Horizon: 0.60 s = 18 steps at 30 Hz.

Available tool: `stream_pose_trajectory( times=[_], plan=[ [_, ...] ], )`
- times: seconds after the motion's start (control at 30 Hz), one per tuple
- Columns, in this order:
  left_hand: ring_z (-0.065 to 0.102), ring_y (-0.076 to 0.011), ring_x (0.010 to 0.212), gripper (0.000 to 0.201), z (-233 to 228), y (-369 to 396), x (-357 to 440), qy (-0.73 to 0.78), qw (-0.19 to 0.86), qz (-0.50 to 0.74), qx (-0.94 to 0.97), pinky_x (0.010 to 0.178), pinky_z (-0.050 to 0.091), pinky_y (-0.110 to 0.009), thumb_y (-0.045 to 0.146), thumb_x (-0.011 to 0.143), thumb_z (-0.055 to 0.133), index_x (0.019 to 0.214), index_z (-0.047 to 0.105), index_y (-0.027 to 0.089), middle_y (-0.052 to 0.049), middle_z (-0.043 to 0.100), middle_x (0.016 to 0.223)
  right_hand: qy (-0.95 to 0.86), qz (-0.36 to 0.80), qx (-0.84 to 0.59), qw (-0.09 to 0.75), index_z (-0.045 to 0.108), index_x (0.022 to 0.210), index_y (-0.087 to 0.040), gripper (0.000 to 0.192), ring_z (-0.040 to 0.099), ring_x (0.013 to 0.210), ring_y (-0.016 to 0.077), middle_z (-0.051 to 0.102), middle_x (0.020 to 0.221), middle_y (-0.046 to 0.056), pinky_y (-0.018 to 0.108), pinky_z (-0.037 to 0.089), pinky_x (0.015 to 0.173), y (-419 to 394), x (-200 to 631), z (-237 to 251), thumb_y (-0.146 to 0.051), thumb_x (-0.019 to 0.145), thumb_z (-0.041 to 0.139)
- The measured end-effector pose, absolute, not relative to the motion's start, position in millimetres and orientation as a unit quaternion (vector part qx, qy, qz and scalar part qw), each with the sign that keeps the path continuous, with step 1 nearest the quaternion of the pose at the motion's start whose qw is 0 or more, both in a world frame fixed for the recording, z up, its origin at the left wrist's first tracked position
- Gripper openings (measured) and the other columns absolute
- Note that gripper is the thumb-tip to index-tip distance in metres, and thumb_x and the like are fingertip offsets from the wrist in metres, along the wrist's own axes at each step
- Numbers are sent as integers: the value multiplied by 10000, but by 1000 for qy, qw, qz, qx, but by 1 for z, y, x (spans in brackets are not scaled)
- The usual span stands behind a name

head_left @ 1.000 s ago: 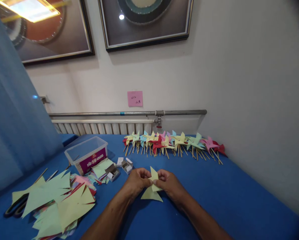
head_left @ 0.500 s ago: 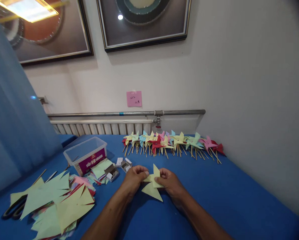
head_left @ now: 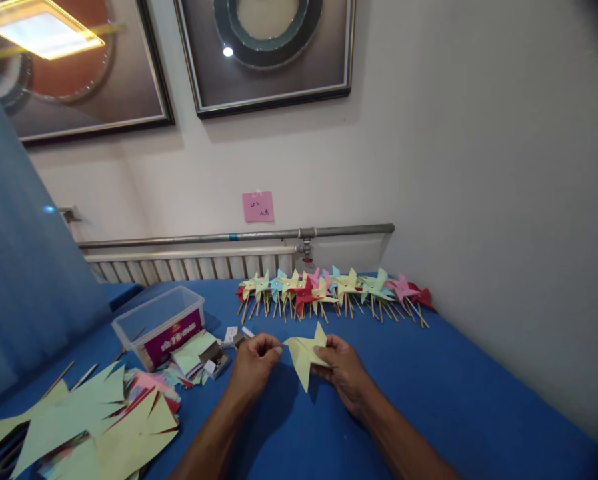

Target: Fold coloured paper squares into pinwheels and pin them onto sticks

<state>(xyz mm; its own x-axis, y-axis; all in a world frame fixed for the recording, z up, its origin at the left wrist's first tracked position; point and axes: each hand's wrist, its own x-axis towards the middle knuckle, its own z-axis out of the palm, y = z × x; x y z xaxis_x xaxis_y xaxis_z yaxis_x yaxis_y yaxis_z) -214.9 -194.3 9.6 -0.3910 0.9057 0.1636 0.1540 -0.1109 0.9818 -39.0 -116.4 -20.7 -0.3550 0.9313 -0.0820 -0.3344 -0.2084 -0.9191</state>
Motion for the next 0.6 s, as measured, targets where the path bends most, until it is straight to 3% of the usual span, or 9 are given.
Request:
stream_pose_trajectory(
  times=[0.23, 0.43, 0.6],
  plan=[
    [605, -169, 747, 203, 10, -203, -195, 600, 245, 537, 541, 698, 434, -264, 285, 808, 600, 864, 770, 189, -18, 725, 798, -450, 668, -359, 472, 602, 797, -210, 390, 740, 743, 242, 757, 795, 40, 359, 627, 653, -107, -49, -39, -396, 566, 856],
    [540, -143, 654, 198, 0, -200, -195, 578, 315, 503, 560, 619, 404, -251, 269, 804, 578, 870, 730, 163, -1, 664, 738, -483, 656, -365, 450, 585, 768, -230, 353, 718, 708, 232, 737, 750, 12, 329, 589, 602, -111, -48, -35, -404, 592, 836],
    [559, -149, 679, 245, -3, -199, -196, 592, 271, 473, 594, 646, 411, -257, 232, 812, 598, 982, 760, 164, -6, 660, 762, -518, 651, -353, 428, 602, 808, -228, 315, 708, 734, 214, 745, 797, 6, 339, 593, 658, -119, -44, -24, -403, 636, 800]
  ],
)
